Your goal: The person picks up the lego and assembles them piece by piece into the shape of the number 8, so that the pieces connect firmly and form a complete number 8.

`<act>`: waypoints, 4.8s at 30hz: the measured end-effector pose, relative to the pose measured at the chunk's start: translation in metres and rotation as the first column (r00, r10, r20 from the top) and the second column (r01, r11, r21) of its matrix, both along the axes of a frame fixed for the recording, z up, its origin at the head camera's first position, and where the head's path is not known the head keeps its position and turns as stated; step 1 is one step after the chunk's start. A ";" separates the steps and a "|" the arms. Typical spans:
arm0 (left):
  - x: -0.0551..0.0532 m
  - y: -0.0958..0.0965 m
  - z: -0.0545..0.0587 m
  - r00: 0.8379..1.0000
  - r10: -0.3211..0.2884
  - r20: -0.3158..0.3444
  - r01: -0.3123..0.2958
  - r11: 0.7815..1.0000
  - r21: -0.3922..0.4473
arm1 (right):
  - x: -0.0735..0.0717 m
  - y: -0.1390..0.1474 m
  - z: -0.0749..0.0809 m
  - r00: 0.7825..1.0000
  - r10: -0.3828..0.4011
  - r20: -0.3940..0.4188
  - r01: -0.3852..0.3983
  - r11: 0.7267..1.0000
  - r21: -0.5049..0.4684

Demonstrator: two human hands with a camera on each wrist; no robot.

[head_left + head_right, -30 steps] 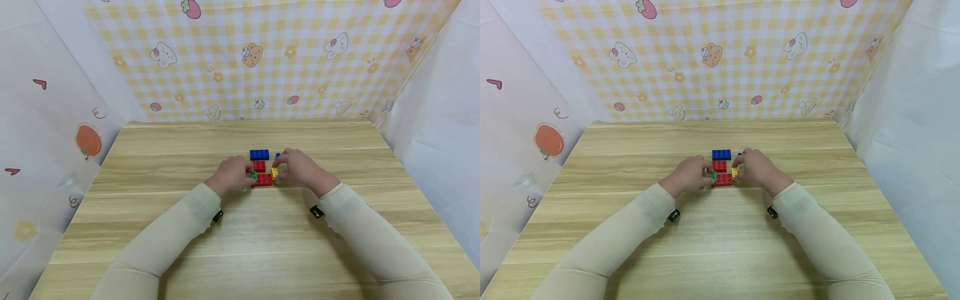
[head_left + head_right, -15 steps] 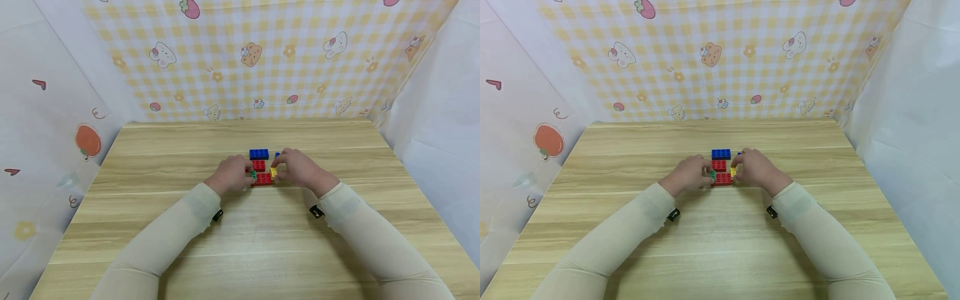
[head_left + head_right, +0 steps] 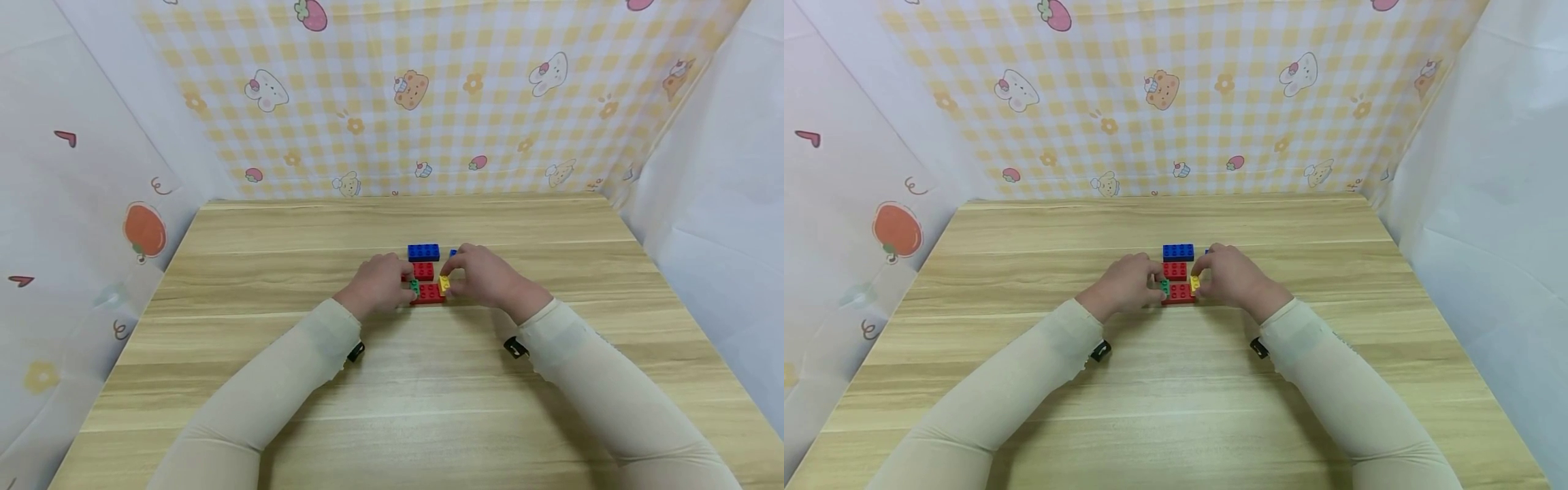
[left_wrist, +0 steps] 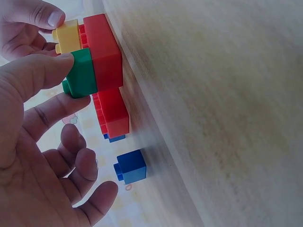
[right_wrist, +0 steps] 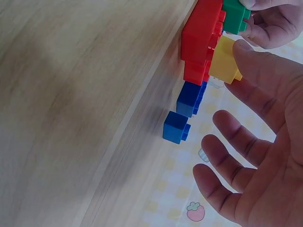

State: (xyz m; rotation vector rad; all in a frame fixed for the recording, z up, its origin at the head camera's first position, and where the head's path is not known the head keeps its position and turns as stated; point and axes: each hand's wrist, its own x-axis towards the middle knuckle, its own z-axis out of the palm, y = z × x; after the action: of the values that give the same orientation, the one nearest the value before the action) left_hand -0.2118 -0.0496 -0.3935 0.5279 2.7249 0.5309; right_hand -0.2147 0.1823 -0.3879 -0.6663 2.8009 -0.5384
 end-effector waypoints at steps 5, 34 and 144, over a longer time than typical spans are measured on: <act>0.000 0.000 0.000 1.000 -0.001 0.003 0.001 1.000 -0.002 | 0.000 -0.001 -0.001 1.000 0.001 -0.001 -0.001 1.000 0.001; -0.001 0.000 -0.001 1.000 -0.012 -0.027 0.012 1.000 0.002 | 0.001 -0.006 -0.004 0.994 -0.046 0.099 0.052 0.997 -0.056; -0.040 0.001 -0.009 0.997 0.083 0.007 -0.082 0.990 -0.111 | 0.001 -0.004 -0.015 0.959 -0.136 0.250 0.187 0.964 -0.191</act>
State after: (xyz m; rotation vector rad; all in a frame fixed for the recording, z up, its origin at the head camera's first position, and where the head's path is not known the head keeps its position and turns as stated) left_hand -0.2514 -0.0483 -0.4024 0.3848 2.7552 0.3985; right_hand -0.2138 0.1781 -0.4033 -0.3800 2.6087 -0.8972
